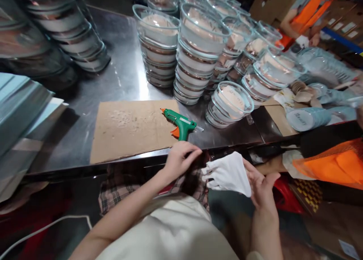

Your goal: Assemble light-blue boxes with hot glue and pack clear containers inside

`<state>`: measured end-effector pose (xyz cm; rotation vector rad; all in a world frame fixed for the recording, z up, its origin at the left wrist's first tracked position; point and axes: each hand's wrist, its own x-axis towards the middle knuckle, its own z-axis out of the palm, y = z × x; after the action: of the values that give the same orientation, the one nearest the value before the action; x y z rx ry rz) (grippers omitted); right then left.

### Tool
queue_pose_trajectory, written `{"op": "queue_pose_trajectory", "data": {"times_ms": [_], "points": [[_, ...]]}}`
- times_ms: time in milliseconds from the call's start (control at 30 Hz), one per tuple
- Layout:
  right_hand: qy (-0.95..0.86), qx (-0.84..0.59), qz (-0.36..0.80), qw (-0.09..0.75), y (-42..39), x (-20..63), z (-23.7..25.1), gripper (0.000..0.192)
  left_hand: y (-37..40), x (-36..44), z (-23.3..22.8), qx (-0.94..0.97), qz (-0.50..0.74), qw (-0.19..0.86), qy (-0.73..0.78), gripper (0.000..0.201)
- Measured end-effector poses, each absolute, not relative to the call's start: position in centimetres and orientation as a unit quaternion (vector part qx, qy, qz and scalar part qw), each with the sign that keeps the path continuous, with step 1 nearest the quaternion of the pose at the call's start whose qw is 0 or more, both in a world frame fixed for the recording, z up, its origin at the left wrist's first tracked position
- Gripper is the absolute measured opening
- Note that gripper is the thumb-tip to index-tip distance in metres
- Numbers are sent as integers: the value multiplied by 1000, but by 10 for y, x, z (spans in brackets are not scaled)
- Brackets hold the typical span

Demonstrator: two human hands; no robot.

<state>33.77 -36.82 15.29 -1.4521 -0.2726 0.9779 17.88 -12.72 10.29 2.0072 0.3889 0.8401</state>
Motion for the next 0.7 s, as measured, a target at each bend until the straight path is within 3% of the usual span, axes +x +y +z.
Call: {"op": "queue_pose_trajectory", "data": {"times_ms": [100,200,233,400,567,700], "points": [[-130,-643,413,631,-368,348,149,130,-119,158,104,818,363,403,192,29],[-150,-663,395,618,-361,350,152,133,-128,158,110,858,360,357,83,72],[-159,-665,398,612,-357,349,153,133,-133,162,112,861,363,353,57,75],[-218,-639,457,579,-339,333,154,135,-147,193,122,858,373,348,63,27],[-270,-645,457,549,-337,329,149,137,-136,190,115,860,354,357,89,24],[-305,-671,413,535,-339,324,147,131,-147,179,113,804,349,451,169,23]]}}
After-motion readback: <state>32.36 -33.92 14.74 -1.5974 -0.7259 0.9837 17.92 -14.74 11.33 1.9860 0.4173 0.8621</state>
